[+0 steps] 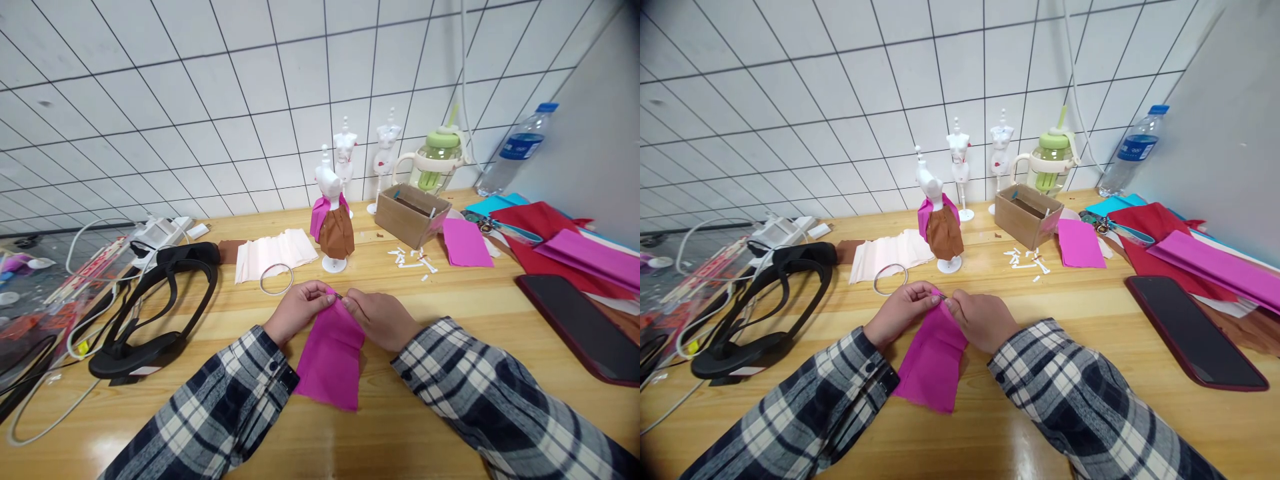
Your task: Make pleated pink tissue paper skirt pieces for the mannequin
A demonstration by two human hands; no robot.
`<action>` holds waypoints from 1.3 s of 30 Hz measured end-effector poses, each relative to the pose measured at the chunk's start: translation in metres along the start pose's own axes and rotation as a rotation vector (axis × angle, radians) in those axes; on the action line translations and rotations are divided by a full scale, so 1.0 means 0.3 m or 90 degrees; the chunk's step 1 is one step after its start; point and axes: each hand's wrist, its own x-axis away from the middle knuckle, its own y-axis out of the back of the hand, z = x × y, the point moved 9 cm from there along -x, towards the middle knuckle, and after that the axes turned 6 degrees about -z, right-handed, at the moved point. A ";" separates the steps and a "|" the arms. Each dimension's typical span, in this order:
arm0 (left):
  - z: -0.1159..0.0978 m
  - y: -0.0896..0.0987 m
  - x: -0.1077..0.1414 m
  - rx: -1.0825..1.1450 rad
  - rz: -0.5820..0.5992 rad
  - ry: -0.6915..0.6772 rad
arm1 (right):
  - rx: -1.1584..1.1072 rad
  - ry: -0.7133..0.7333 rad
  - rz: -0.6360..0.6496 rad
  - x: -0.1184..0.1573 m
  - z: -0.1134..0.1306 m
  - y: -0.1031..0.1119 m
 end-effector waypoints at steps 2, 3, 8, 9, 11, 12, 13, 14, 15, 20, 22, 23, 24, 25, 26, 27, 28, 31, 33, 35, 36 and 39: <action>0.005 -0.006 0.002 0.003 0.008 0.009 | -0.003 0.005 0.000 0.001 0.003 0.001; 0.006 -0.008 0.002 0.006 0.010 0.012 | -0.005 0.008 -0.001 0.001 0.004 0.003; 0.003 0.007 0.003 0.028 -0.019 0.012 | -0.007 -0.001 0.012 -0.001 -0.012 0.013; 0.002 0.012 0.003 0.032 -0.026 0.011 | -0.002 -0.005 0.018 -0.002 -0.016 0.013; -0.002 0.018 0.003 0.038 -0.032 0.007 | 0.009 -0.011 0.029 -0.003 -0.022 0.011; -0.003 0.019 0.003 0.039 -0.031 0.006 | 0.013 -0.012 0.033 -0.004 -0.022 0.010; -0.003 0.018 0.003 0.039 -0.027 0.006 | 0.015 -0.012 0.037 -0.004 -0.021 0.009; -0.001 0.016 0.003 0.038 -0.021 0.009 | 0.015 -0.013 0.040 -0.005 -0.020 0.008; 0.001 0.014 0.003 0.037 -0.014 0.013 | 0.015 -0.013 0.041 -0.005 -0.019 0.007; 0.008 0.009 0.004 0.043 -0.008 0.021 | 0.012 0.002 0.033 -0.005 -0.008 0.007; 0.008 0.008 0.005 0.046 -0.007 0.019 | 0.012 0.010 0.032 -0.004 -0.004 0.005; 0.008 0.006 0.005 0.047 -0.006 0.019 | 0.012 0.013 0.034 -0.003 -0.001 0.003; 0.008 0.005 0.005 0.048 -0.004 0.018 | 0.011 0.015 0.035 -0.002 0.001 0.002; 0.008 0.005 0.004 0.050 -0.003 0.017 | 0.010 0.016 0.035 -0.002 0.002 0.000; 0.009 0.004 0.004 0.051 -0.001 0.016 | 0.008 0.017 0.034 -0.002 0.004 0.000; 0.010 0.003 0.003 0.051 0.002 0.016 | 0.007 0.017 0.030 -0.001 0.006 0.000; 0.012 0.001 0.003 0.051 0.007 0.016 | 0.006 0.018 0.024 -0.002 0.007 0.001; 0.020 -0.005 0.002 0.044 0.023 0.018 | 0.006 0.019 0.006 -0.002 0.008 0.002; 0.023 -0.008 0.002 0.038 0.031 0.019 | 0.007 0.020 0.002 -0.002 0.008 -0.001; 0.024 -0.009 0.003 0.034 0.036 0.020 | 0.006 0.021 0.001 -0.002 0.008 -0.004; 0.025 -0.010 0.003 0.032 0.037 0.019 | 0.003 0.021 0.001 -0.002 0.008 -0.006; 0.025 -0.008 0.003 0.029 0.033 0.016 | -0.007 0.021 0.004 -0.001 0.009 -0.009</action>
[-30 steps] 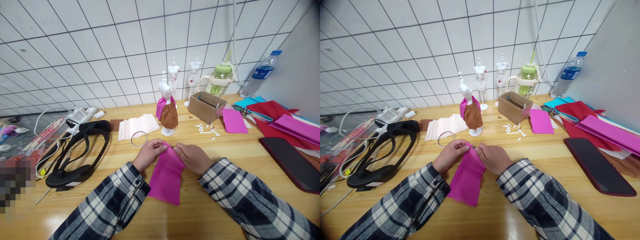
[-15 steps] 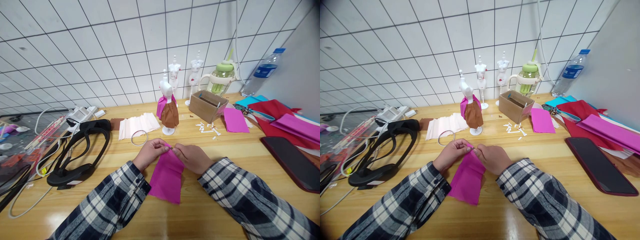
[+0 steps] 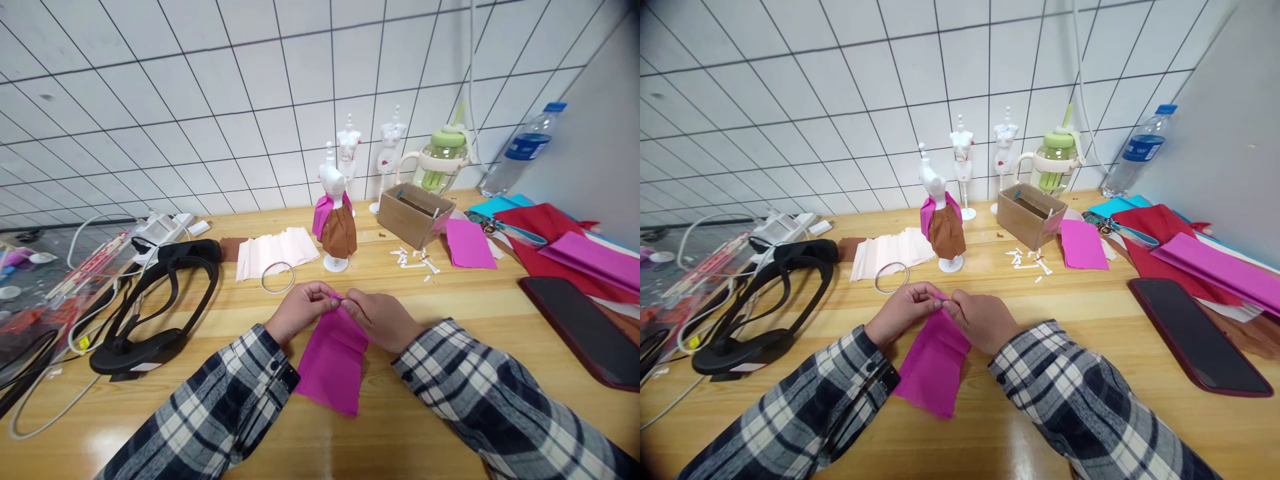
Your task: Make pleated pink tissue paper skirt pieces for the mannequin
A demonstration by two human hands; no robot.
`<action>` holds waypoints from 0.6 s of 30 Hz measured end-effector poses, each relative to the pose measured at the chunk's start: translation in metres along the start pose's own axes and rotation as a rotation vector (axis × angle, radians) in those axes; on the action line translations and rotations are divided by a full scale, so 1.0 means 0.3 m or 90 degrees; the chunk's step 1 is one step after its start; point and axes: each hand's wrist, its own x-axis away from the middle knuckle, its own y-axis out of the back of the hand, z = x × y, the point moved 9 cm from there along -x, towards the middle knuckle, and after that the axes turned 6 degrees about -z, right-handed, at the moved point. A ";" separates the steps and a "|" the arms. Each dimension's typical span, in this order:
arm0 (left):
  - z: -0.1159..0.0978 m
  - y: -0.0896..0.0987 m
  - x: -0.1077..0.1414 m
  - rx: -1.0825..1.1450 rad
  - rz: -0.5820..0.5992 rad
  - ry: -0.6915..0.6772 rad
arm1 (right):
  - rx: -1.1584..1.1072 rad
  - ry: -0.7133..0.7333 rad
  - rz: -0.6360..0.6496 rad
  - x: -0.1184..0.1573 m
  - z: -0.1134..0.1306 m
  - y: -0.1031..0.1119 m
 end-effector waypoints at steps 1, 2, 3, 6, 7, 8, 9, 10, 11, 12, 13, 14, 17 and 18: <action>0.001 0.001 0.000 0.002 -0.003 0.000 | -0.002 0.000 0.001 0.000 0.001 -0.001; 0.002 0.002 -0.001 0.004 -0.006 0.001 | -0.003 0.001 0.002 0.000 0.001 -0.001; 0.004 0.003 -0.001 0.007 -0.008 0.004 | -0.002 0.002 0.004 0.000 0.001 -0.001; 0.003 0.003 0.001 0.005 -0.010 0.007 | 0.000 -0.004 0.010 -0.001 -0.004 -0.002; 0.001 0.003 0.002 0.002 -0.011 0.007 | -0.003 -0.009 0.010 -0.002 -0.007 -0.001; -0.002 0.004 0.003 -0.002 -0.012 0.006 | -0.009 -0.015 0.009 -0.003 -0.011 0.001; -0.005 0.004 0.003 -0.007 -0.013 0.004 | -0.015 -0.020 0.007 -0.004 -0.015 0.003; -0.009 0.005 0.003 -0.011 -0.014 0.001 | -0.020 -0.024 0.004 -0.005 -0.017 0.005; -0.013 0.004 0.003 -0.016 -0.014 -0.002 | -0.022 -0.025 0.003 -0.005 -0.018 0.006; -0.016 0.004 0.002 -0.020 -0.013 -0.006 | -0.023 -0.025 0.003 -0.006 -0.019 0.007; -0.019 0.004 0.001 -0.023 -0.013 -0.010 | -0.022 -0.023 0.003 -0.006 -0.018 0.007; -0.020 0.004 -0.001 -0.026 -0.013 -0.013 | -0.022 -0.019 0.003 -0.006 -0.017 0.007; -0.020 0.003 -0.003 -0.028 -0.010 -0.017 | -0.024 -0.014 -0.004 -0.005 -0.014 0.008; -0.020 0.003 -0.003 -0.028 -0.010 -0.019 | -0.023 -0.014 -0.007 -0.005 -0.014 0.008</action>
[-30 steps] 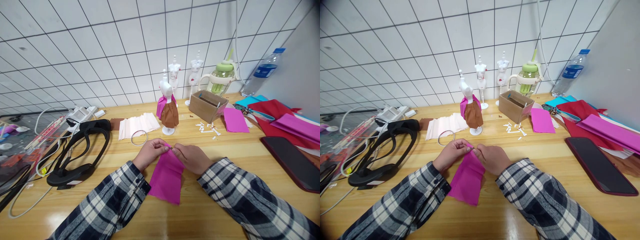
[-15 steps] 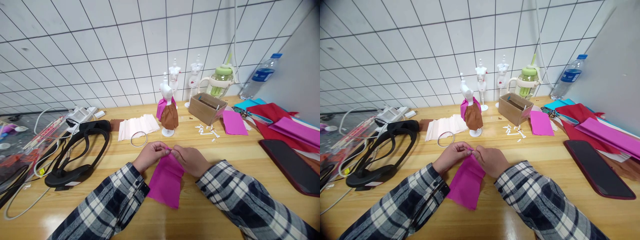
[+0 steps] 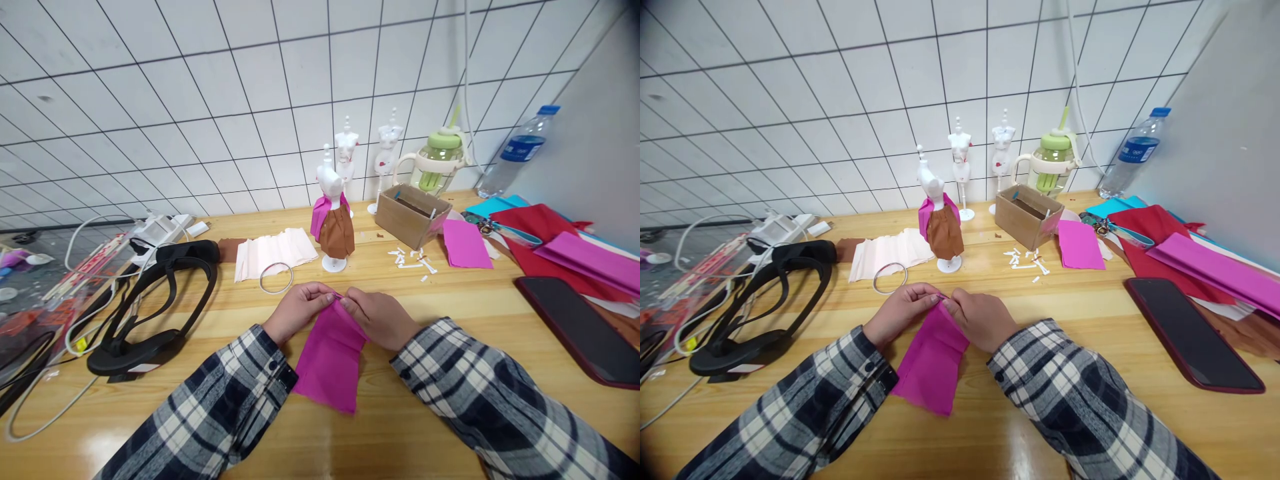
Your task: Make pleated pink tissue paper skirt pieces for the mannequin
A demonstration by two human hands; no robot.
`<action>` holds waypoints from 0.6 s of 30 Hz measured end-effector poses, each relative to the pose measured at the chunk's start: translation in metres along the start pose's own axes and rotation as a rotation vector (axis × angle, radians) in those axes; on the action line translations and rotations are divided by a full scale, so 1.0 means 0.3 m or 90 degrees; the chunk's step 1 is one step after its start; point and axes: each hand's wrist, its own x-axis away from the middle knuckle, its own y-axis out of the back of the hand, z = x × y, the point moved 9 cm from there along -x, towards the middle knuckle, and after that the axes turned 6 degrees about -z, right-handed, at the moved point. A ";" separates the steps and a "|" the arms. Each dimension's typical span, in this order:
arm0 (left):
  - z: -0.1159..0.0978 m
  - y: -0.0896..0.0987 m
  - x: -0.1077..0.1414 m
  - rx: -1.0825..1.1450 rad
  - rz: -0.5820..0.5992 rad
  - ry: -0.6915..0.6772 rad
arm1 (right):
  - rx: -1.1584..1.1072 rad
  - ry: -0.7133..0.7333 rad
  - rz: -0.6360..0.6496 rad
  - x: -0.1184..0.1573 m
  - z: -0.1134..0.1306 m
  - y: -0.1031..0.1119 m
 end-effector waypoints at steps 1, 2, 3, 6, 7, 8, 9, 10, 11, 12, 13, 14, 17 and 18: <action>0.000 0.000 0.000 -0.001 0.000 -0.002 | 0.001 0.000 -0.002 0.000 0.000 0.000; 0.000 0.001 0.000 -0.002 0.000 -0.003 | 0.003 -0.001 -0.003 0.000 0.000 0.000; 0.001 0.001 0.001 -0.004 0.000 -0.003 | 0.004 -0.002 -0.003 0.001 -0.001 0.000; 0.002 0.002 0.002 -0.014 -0.001 0.000 | 0.006 -0.005 -0.002 0.000 -0.001 -0.001; 0.001 0.003 0.003 -0.020 -0.003 0.000 | 0.008 -0.005 -0.001 0.000 -0.002 -0.002; 0.000 0.003 0.004 -0.027 -0.004 -0.001 | 0.010 -0.006 -0.001 -0.001 -0.002 -0.003; -0.002 0.003 0.004 -0.030 -0.005 -0.002 | 0.014 -0.006 -0.002 -0.002 -0.003 -0.004; -0.003 0.003 0.005 -0.032 -0.006 -0.002 | 0.019 -0.006 -0.003 -0.003 -0.003 -0.005; -0.003 0.002 0.005 -0.031 -0.004 -0.003 | 0.025 -0.007 -0.004 -0.004 -0.003 -0.007; -0.004 0.000 0.006 -0.030 -0.002 -0.003 | 0.032 -0.007 -0.006 -0.004 -0.003 -0.007; -0.004 -0.001 0.006 -0.029 -0.001 -0.004 | 0.037 -0.007 -0.008 -0.005 -0.002 -0.008; -0.004 -0.002 0.006 -0.029 0.001 -0.005 | 0.042 -0.007 -0.008 -0.005 -0.001 -0.008; -0.002 -0.006 0.007 -0.030 0.005 -0.005 | 0.039 -0.011 -0.005 -0.003 0.004 -0.005; -0.002 -0.007 0.007 -0.028 0.005 -0.004 | 0.033 -0.012 -0.003 -0.002 0.005 -0.004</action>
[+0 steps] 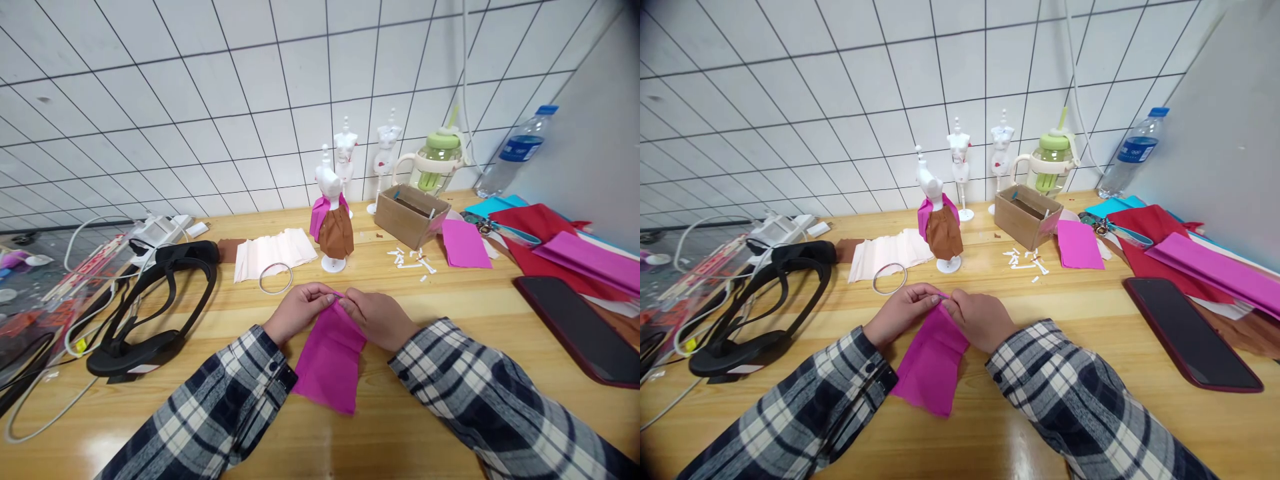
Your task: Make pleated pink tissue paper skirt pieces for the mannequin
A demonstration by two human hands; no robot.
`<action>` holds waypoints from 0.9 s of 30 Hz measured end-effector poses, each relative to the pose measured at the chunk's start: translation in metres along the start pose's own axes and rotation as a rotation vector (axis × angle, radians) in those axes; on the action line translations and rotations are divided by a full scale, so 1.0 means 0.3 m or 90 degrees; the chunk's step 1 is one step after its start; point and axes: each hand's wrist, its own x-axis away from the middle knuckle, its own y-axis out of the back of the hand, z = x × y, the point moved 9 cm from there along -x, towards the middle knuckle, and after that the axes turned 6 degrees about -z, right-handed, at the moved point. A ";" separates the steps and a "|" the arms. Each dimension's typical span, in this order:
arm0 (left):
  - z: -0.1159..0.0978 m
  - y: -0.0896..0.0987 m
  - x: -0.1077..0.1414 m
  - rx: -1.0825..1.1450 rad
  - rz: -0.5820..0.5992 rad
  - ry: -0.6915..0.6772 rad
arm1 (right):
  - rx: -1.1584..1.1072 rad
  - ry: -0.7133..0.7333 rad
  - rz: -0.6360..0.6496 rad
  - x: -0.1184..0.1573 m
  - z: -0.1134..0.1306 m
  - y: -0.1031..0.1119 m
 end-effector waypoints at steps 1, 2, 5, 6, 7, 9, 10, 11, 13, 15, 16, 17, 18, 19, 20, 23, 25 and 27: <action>-0.001 0.000 0.000 0.002 0.000 0.001 | -0.006 -0.002 0.002 0.001 0.000 0.002; -0.001 0.000 0.000 0.003 -0.002 0.003 | -0.011 -0.004 0.004 0.002 -0.001 0.004; -0.003 0.004 0.000 0.005 -0.010 0.009 | -0.019 0.001 0.008 0.003 -0.004 0.006; -0.003 0.006 0.000 0.004 -0.012 0.011 | -0.020 0.006 0.010 0.003 -0.004 0.006; -0.004 0.007 0.000 0.003 -0.014 0.011 | -0.021 0.011 0.012 0.002 -0.004 0.004; -0.004 0.009 -0.001 0.003 -0.013 0.010 | -0.024 0.018 0.019 0.002 -0.004 0.001; -0.003 0.010 -0.001 0.003 -0.013 0.009 | -0.025 0.018 0.021 0.002 -0.004 0.000; -0.002 0.011 -0.001 0.002 -0.015 0.009 | -0.026 0.017 0.021 0.002 -0.005 0.000; 0.002 0.014 -0.001 -0.002 -0.019 0.012 | -0.025 0.014 0.022 0.002 -0.004 0.001; 0.007 0.014 -0.001 -0.004 -0.019 0.017 | -0.024 0.011 0.023 0.002 -0.003 0.003; 0.009 0.013 0.000 -0.003 -0.017 0.019 | -0.025 0.010 0.024 0.002 -0.003 0.003; 0.010 0.011 0.000 -0.005 -0.013 0.019 | -0.027 0.008 0.024 0.002 -0.002 0.003; 0.012 0.007 0.001 -0.010 -0.008 0.018 | -0.028 0.008 0.024 0.001 -0.002 0.003; 0.013 0.004 0.001 -0.016 -0.003 0.016 | -0.029 0.008 0.024 0.001 -0.001 0.003; 0.015 0.000 0.002 -0.024 0.002 0.014 | -0.027 0.009 0.023 0.001 -0.001 0.004; 0.017 -0.006 0.002 -0.040 0.008 0.006 | -0.022 0.014 0.023 0.000 0.002 0.003; 0.016 -0.007 0.001 -0.045 0.007 -0.001 | -0.021 0.012 0.023 0.000 0.002 0.003; 0.015 -0.007 0.000 -0.055 0.009 -0.009 | -0.018 0.005 0.023 0.000 0.000 0.003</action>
